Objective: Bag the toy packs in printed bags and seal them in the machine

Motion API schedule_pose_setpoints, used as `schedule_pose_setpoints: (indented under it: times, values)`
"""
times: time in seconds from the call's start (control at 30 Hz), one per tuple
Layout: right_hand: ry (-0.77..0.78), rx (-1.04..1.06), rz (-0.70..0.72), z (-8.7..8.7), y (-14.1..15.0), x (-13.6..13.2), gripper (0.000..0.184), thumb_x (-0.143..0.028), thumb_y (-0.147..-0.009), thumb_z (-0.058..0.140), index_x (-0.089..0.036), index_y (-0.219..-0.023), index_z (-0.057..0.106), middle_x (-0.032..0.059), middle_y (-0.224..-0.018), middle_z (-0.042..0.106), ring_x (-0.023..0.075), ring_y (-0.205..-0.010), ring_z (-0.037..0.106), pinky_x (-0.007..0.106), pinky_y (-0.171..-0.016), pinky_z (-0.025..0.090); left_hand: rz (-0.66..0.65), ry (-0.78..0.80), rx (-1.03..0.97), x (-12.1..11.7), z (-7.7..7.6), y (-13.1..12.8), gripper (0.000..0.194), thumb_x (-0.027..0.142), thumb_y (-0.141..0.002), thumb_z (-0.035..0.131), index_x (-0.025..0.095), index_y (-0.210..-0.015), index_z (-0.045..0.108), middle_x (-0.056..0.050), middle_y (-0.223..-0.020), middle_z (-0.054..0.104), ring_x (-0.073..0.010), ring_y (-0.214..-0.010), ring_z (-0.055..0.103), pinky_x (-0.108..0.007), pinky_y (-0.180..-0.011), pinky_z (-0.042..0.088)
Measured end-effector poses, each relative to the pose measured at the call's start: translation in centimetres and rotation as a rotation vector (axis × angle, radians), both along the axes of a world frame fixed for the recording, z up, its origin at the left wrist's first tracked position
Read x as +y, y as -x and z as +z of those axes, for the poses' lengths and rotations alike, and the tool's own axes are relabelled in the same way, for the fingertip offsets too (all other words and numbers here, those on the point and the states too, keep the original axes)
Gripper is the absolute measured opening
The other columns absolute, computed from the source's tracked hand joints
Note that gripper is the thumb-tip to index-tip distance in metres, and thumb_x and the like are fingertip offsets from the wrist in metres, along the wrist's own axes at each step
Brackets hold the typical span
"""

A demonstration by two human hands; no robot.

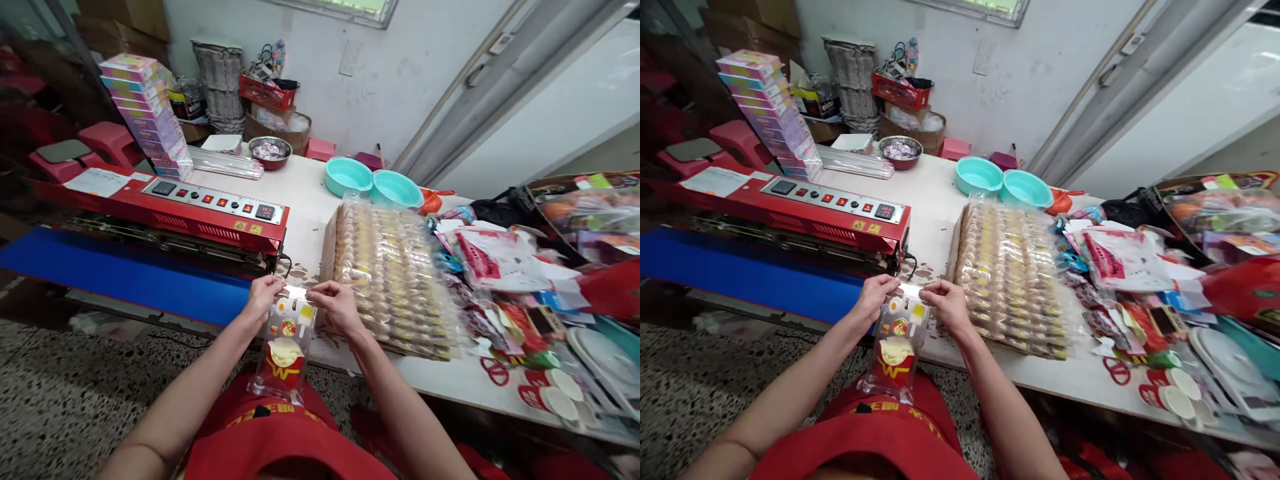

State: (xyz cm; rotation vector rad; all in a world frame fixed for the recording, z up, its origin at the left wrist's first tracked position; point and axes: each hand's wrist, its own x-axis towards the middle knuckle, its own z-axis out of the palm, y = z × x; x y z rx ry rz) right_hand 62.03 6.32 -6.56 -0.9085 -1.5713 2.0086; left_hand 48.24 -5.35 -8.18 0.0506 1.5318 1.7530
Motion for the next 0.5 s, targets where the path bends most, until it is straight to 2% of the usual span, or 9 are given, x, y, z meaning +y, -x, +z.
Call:
schedule_pose_setpoints:
  times: [0.07, 0.17, 0.27, 0.33, 0.5]
  values:
    - [0.088, -0.012, -0.009, -2.0, 1.3, -0.5, 0.039, -0.035, -0.047, 0.090, -0.015, -0.072, 0.067, 0.0008, -0.060, 0.067, 0.0145, -0.057, 0.063, 0.029, -0.060, 0.055, 0.039, 0.032, -0.032, -0.5, -1.8, 0.6, 0.039, 0.040, -0.051, 0.085, 0.012, -0.062, 0.060, -0.002, -0.052, 0.063, -0.0093, -0.037, 0.050, -0.020, -0.037, 0.039]
    - [0.125, -0.033, -0.026, -3.9, 3.7, -0.3, 0.047, -0.035, -0.044, 0.090, -0.015, -0.078, 0.065, 0.0001, -0.059, 0.067, 0.0153, -0.056, 0.063, 0.029, -0.058, 0.054, 0.044, 0.037, -0.102, -1.3, -3.2, 2.1, 0.039, 0.040, -0.055, 0.084, 0.013, -0.074, 0.063, -0.005, -0.066, 0.069, -0.0131, -0.048, 0.060, -0.022, -0.042, 0.047]
    - [0.113, -0.061, -0.055, -4.9, 6.1, 0.7, 0.047, -0.034, -0.040, 0.089, -0.014, -0.075, 0.064, 0.0013, -0.060, 0.067, 0.0150, -0.055, 0.062, 0.025, -0.051, 0.049, 0.010, 0.037, -0.164, -2.2, -3.9, 3.8, 0.044, 0.032, -0.052, 0.086, 0.013, -0.085, 0.064, -0.008, -0.076, 0.072, -0.0184, -0.060, 0.068, -0.029, -0.051, 0.055]
    - [0.109, -0.086, -0.063, -5.4, 7.7, 1.3, 0.046, -0.033, -0.038, 0.089, -0.014, -0.072, 0.063, 0.0012, -0.059, 0.067, 0.0137, -0.051, 0.059, 0.023, -0.046, 0.045, 0.014, 0.046, -0.178, -2.5, -4.3, 4.7, 0.046, 0.025, -0.048, 0.087, 0.013, -0.087, 0.064, -0.010, -0.077, 0.072, -0.0209, -0.061, 0.069, -0.032, -0.053, 0.056]
    - [0.106, -0.102, -0.061, -6.7, 11.8, 1.4, 0.043, -0.033, -0.044, 0.086, -0.017, -0.071, 0.057, -0.0019, -0.055, 0.063, 0.0117, -0.047, 0.055, 0.023, -0.044, 0.044, 0.150, 0.074, -0.122, -2.3, -5.4, 6.6, 0.041, 0.018, -0.046, 0.083, 0.010, -0.082, 0.063, -0.010, -0.073, 0.071, -0.0211, -0.059, 0.067, -0.033, -0.055, 0.057]
